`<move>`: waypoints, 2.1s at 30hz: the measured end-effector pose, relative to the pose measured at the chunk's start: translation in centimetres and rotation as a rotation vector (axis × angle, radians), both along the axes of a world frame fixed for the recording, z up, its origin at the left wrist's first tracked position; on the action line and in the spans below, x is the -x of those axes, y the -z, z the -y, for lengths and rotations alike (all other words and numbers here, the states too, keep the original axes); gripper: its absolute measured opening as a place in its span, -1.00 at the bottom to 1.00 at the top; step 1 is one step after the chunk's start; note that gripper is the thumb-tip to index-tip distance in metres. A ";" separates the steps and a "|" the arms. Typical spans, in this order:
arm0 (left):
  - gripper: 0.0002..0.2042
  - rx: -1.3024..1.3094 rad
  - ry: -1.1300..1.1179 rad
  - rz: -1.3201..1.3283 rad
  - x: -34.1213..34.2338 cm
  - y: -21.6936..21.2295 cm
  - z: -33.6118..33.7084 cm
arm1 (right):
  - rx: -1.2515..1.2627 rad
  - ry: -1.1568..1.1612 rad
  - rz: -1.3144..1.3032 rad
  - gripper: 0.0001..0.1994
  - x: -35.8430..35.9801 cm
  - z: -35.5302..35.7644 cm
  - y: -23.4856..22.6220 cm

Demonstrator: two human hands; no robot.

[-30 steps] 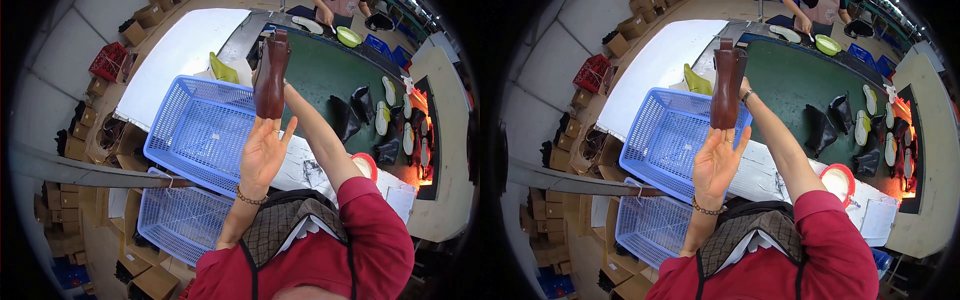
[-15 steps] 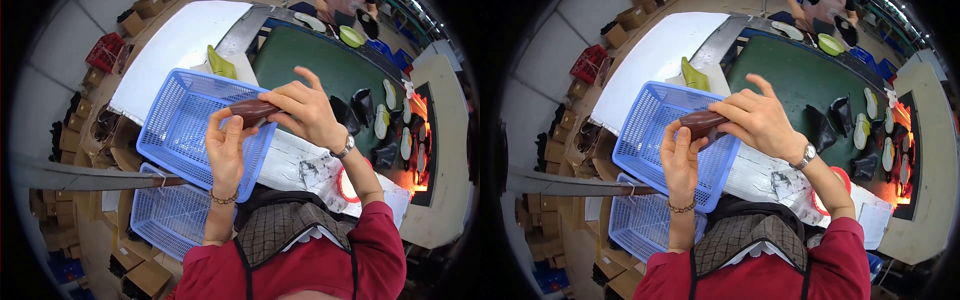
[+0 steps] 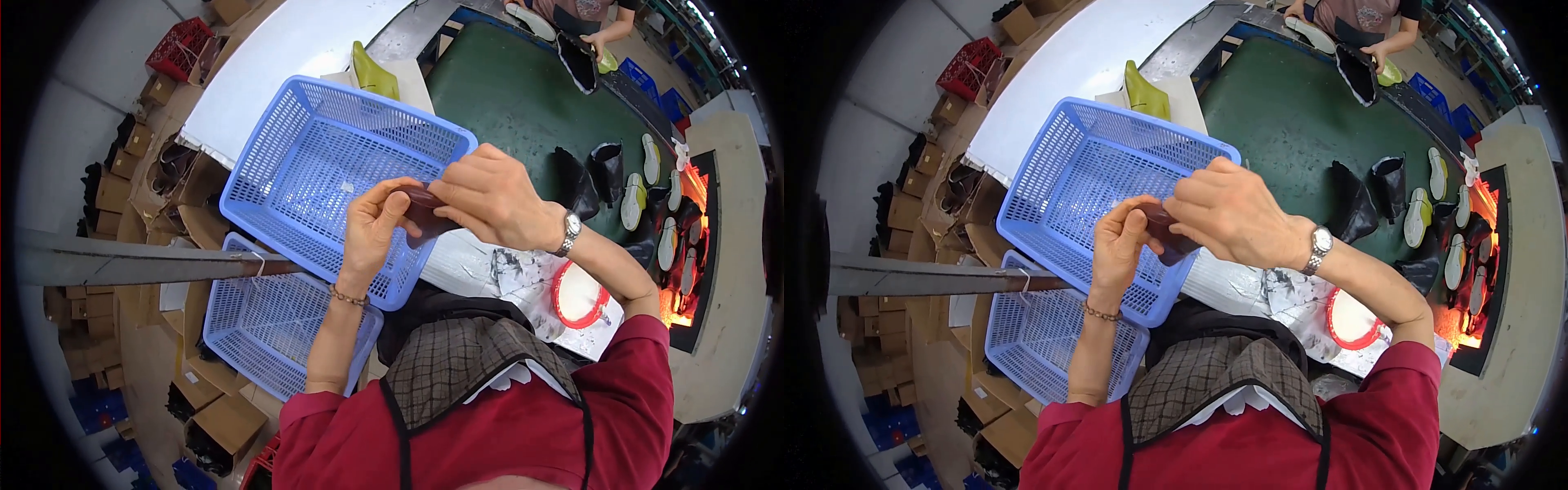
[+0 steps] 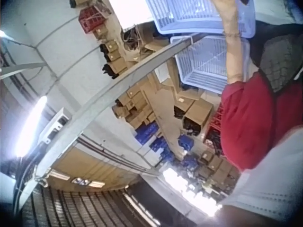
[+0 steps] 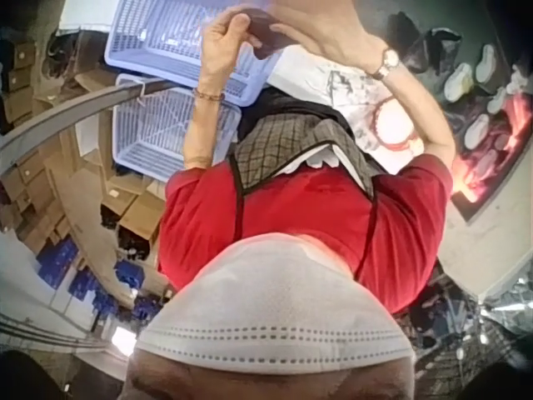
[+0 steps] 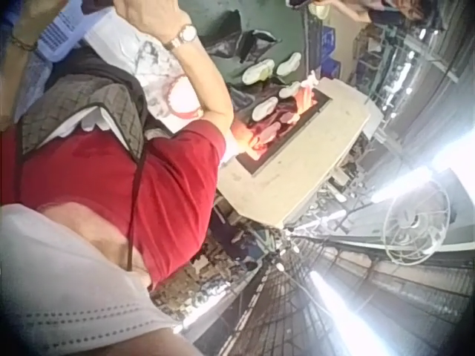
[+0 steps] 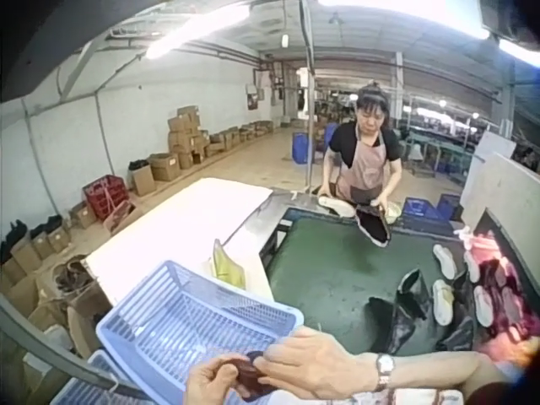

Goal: The recorder applies white glue to the edges of black shoe upper components using a small brush, then organizes them onto a production conveyor and into bins.

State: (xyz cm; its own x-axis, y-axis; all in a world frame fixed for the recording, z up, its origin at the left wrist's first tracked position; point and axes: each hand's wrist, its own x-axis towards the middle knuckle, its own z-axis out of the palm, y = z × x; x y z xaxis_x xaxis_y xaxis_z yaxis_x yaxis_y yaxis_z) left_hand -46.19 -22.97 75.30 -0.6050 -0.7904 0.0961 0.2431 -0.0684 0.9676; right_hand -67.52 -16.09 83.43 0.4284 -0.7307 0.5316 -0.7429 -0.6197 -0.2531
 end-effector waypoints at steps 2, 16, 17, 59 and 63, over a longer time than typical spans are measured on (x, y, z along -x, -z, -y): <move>-0.66 -0.326 0.106 -0.176 -0.3 1.9 -0.4 | 0.107 -0.082 -0.092 -0.82 -0.5 0.3 1.0; -0.76 0.162 -0.250 0.131 -0.6 0.5 -2.0 | -0.433 -0.159 -0.182 -0.77 0.0 1.3 -0.1; -0.73 0.057 -0.205 0.087 -0.7 0.4 -1.7 | -0.325 -0.186 -0.197 -0.75 -0.1 1.4 -0.1; -0.65 -0.050 0.161 0.176 -3.1 -5.0 0.3 | -0.153 -0.301 -0.415 -0.68 -1.6 0.9 -4.0; -0.65 -0.390 0.432 0.131 -3.3 -4.7 1.0 | -0.014 -0.379 -0.492 -0.68 -2.2 0.8 -4.9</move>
